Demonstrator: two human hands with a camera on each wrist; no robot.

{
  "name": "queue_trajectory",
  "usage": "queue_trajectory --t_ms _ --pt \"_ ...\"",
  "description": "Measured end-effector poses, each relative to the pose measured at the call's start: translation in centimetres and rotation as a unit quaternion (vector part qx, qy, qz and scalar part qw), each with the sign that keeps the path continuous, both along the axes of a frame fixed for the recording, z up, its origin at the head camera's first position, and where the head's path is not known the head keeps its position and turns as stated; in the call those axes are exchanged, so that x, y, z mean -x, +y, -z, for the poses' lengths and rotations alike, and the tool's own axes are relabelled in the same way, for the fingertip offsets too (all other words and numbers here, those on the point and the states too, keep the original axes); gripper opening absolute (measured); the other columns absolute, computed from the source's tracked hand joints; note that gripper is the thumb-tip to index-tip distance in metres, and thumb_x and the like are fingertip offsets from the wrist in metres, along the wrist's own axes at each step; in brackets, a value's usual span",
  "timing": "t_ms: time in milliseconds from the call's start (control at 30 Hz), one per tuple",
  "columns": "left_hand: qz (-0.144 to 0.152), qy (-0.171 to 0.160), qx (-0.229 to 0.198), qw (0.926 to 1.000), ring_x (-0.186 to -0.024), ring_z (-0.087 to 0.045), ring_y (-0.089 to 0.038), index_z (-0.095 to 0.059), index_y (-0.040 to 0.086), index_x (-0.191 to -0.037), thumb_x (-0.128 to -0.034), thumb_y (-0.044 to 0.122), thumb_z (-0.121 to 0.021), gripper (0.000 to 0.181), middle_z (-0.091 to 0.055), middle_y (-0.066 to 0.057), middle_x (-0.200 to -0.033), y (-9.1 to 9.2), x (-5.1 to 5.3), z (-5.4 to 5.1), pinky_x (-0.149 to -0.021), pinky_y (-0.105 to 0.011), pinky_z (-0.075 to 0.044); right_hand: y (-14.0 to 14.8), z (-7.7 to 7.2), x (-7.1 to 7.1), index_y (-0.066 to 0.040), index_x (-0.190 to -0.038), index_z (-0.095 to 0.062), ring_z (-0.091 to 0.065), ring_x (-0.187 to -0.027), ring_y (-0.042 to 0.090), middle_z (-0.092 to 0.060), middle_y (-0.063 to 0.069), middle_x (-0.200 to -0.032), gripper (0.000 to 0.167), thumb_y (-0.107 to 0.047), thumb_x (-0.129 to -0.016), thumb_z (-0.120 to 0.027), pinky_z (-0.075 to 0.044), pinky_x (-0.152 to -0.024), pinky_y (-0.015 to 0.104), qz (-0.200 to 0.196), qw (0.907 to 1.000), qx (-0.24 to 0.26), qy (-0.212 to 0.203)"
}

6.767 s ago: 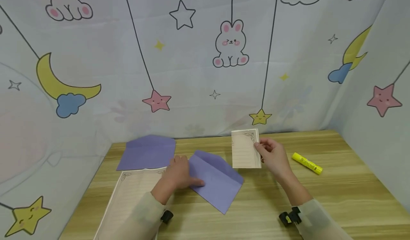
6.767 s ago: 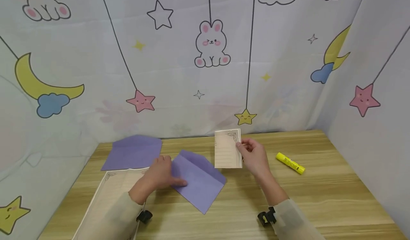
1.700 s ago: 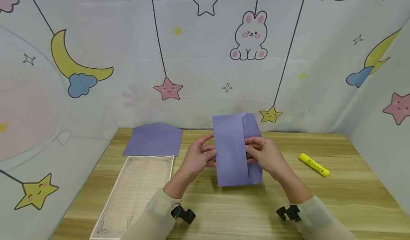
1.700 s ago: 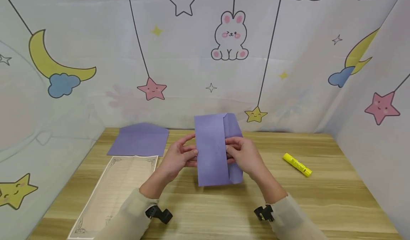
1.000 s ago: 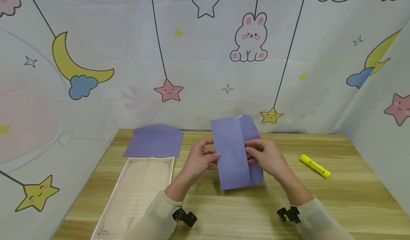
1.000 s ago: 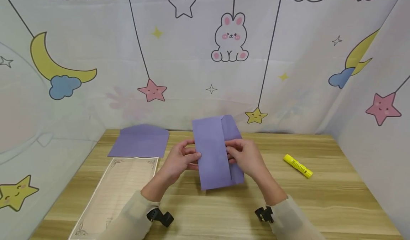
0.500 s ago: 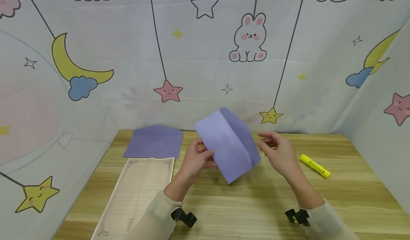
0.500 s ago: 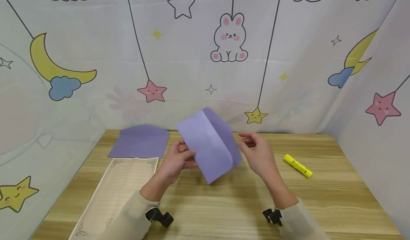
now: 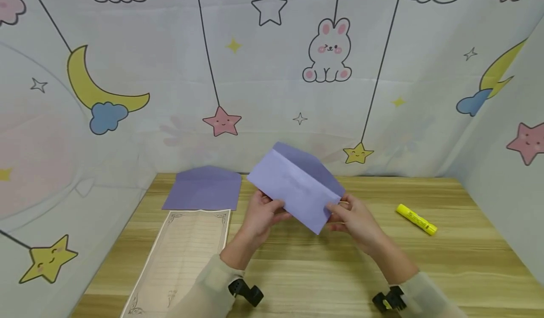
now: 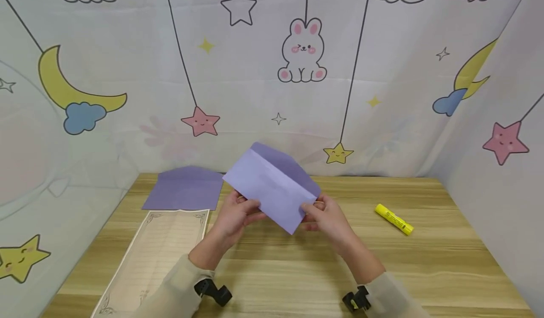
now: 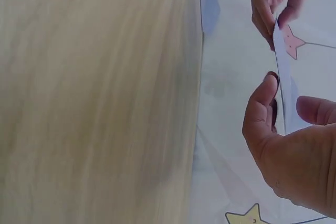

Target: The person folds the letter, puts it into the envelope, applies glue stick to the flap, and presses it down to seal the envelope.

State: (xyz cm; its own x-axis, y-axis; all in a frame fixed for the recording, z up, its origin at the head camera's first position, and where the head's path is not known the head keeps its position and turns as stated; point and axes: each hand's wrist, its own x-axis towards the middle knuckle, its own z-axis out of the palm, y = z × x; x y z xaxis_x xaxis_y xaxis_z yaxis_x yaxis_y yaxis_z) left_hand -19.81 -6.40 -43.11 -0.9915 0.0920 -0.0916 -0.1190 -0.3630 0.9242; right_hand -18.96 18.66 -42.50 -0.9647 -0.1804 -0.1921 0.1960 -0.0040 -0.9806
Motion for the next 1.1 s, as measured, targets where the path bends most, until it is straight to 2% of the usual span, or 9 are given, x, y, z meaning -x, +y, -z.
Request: queue_trajectory --t_ms 100,267,333,433,567,667,767,900,1100 --pt "0.008 0.001 -0.005 1.0000 -0.095 -0.072 -0.027 -0.050 -0.008 -0.133 -0.0920 -0.016 -0.053 0.042 -0.064 -0.022 -0.121 0.1 -0.1 0.0 -0.080 -0.038 -0.064 -0.4 0.1 0.0 0.007 -0.145 -0.039 -0.070 -0.090 0.022 -0.069 0.015 -0.114 0.045 -0.009 -0.108 -0.059 -0.062 -0.074 0.033 -0.001 1.0000 -0.001 0.004" --pt "0.016 0.000 -0.008 0.9998 -0.093 -0.073 -0.026 -0.051 -0.004 -0.136 -0.0942 -0.015 -0.056 0.043 -0.065 -0.019 -0.117 -0.3 -0.1 -0.1 -0.086 -0.044 -0.063 0.2 0.0 0.4 0.007 -0.146 -0.040 -0.067 -0.089 0.022 -0.068 0.016 -0.112 0.044 -0.006 -0.108 -0.058 -0.062 -0.074 0.033 0.002 0.9991 -0.033 0.027" --pt "0.006 -0.001 -0.008 0.9999 -0.092 -0.073 -0.025 -0.051 -0.003 -0.137 -0.0963 -0.012 -0.058 0.042 -0.064 -0.018 -0.116 -0.8 0.0 -0.4 -0.087 -0.045 -0.063 0.7 -0.1 0.7 0.007 -0.146 -0.039 -0.065 -0.089 0.022 -0.068 0.016 -0.111 0.045 -0.007 -0.108 -0.058 -0.061 -0.074 0.033 -0.001 0.9985 -0.044 0.031" --pt "-0.025 -0.009 -0.001 0.9997 -0.088 -0.073 -0.024 -0.049 -0.003 -0.138 -0.0975 -0.009 -0.061 0.042 -0.063 -0.019 -0.115 -1.7 0.1 -0.7 -0.082 -0.042 -0.064 1.4 -0.2 0.9 0.008 -0.147 -0.039 -0.065 -0.088 0.023 -0.068 0.016 -0.110 0.046 -0.007 -0.108 -0.059 -0.061 -0.074 0.034 -0.011 0.9975 -0.062 0.031" --pt "-0.050 -0.018 0.040 0.9978 -0.086 -0.072 -0.024 -0.045 -0.006 -0.144 -0.0971 -0.007 -0.063 0.050 -0.064 -0.022 -0.116 -2.7 0.4 -0.9 -0.073 -0.038 -0.064 2.5 -0.5 1.2 0.008 -0.152 -0.037 -0.069 -0.089 0.025 -0.070 0.019 -0.116 0.052 -0.007 -0.107 -0.060 -0.062 -0.075 0.036 -0.027 0.9941 -0.100 0.032" --pt "-0.047 -0.017 0.092 0.9945 -0.087 -0.071 -0.023 -0.047 -0.005 -0.148 -0.0970 -0.008 -0.066 0.054 -0.065 -0.020 -0.114 -3.2 0.5 -0.7 -0.071 -0.035 -0.062 3.1 -0.5 1.2 0.006 -0.158 -0.034 -0.070 -0.091 0.026 -0.069 0.021 -0.123 0.059 -0.007 -0.107 -0.061 -0.062 -0.076 0.038 -0.034 0.9900 -0.132 0.037" --pt "-0.037 -0.002 0.161 0.9862 -0.084 -0.070 -0.022 -0.051 -0.003 -0.148 -0.0958 -0.007 -0.069 0.056 -0.068 -0.018 -0.108 -3.7 0.4 -0.4 -0.067 -0.032 -0.061 3.7 -0.4 1.1 0.005 -0.161 -0.032 -0.070 -0.092 0.026 -0.069 0.022 -0.124 0.064 -0.007 -0.106 -0.063 -0.062 -0.076 0.038 -0.041 0.9863 -0.154 0.044" --pt "-0.020 0.024 0.247 0.9686 -0.076 -0.070 -0.020 -0.058 -0.002 -0.145 -0.0944 -0.007 -0.072 0.053 -0.068 -0.015 -0.099 -4.2 0.0 0.1 -0.060 -0.030 -0.059 4.2 -0.1 1.0 0.006 -0.156 -0.035 -0.067 -0.091 0.025 -0.071 0.020 -0.119 0.063 -0.007 -0.105 -0.067 -0.062 -0.075 0.039 -0.044 0.9827 -0.175 0.043" --pt "-0.008 0.047 0.310 0.9495 -0.061 -0.066 -0.018 -0.065 -0.005 -0.133 -0.0917 -0.008 -0.075 0.042 -0.067 -0.014 -0.095 -4.5 -0.5 0.9 -0.054 -0.037 -0.059 4.5 0.4 0.8 0.008 -0.138 -0.041 -0.063 -0.086 0.025 -0.067 0.019 -0.112 0.050 -0.012 -0.103 -0.072 -0.062 -0.076 0.041 -0.021 0.9738 -0.224 0.033"
